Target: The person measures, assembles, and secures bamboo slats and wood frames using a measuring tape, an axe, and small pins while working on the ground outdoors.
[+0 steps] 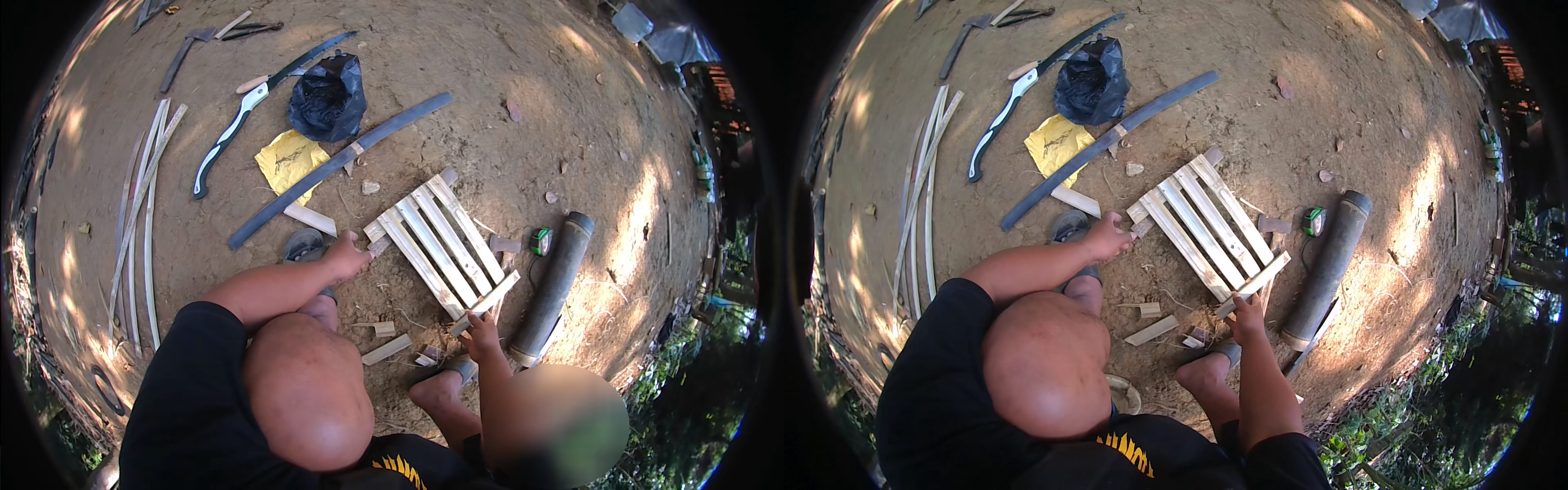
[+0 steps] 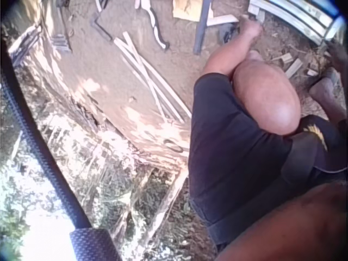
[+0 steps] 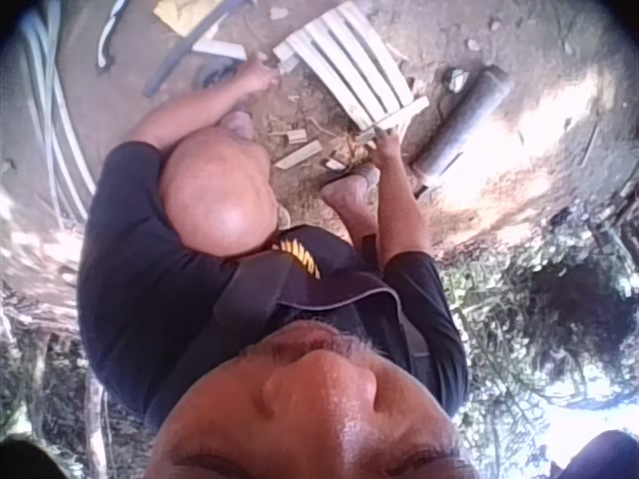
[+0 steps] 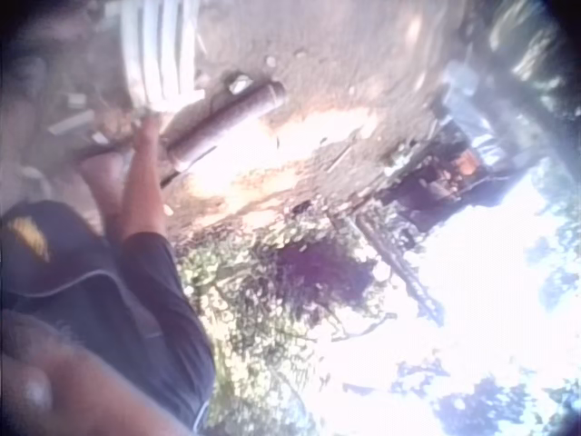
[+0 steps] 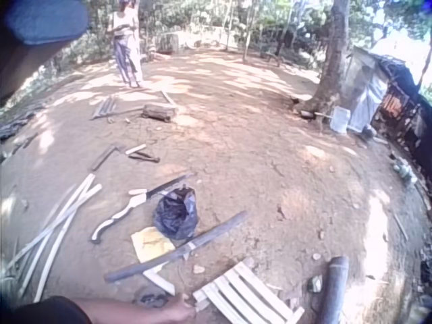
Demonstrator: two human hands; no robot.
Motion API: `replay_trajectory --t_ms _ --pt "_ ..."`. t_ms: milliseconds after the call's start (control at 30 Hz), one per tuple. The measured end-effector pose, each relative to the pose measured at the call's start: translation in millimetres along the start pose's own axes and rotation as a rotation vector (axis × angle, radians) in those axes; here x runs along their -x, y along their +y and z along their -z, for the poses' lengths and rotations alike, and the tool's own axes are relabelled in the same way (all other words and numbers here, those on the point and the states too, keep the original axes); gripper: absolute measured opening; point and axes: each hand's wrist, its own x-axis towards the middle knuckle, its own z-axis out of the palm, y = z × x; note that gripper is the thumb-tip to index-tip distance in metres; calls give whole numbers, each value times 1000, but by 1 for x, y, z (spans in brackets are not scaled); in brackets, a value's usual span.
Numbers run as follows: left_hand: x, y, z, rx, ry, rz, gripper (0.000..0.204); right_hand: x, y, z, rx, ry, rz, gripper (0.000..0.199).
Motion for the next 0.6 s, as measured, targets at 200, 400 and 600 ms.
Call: replay_trajectory --t_ms 200,400,600 --pt "-5 -9 14 -176 -27 10 80 7 -16 -45 719 664 504 73" --pt "12 23 18 122 -261 155 86 -19 -93 -80 1116 336 944 66" --pt "15 20 26 238 -331 202 89 -46 -145 -129 1304 217 682 71"
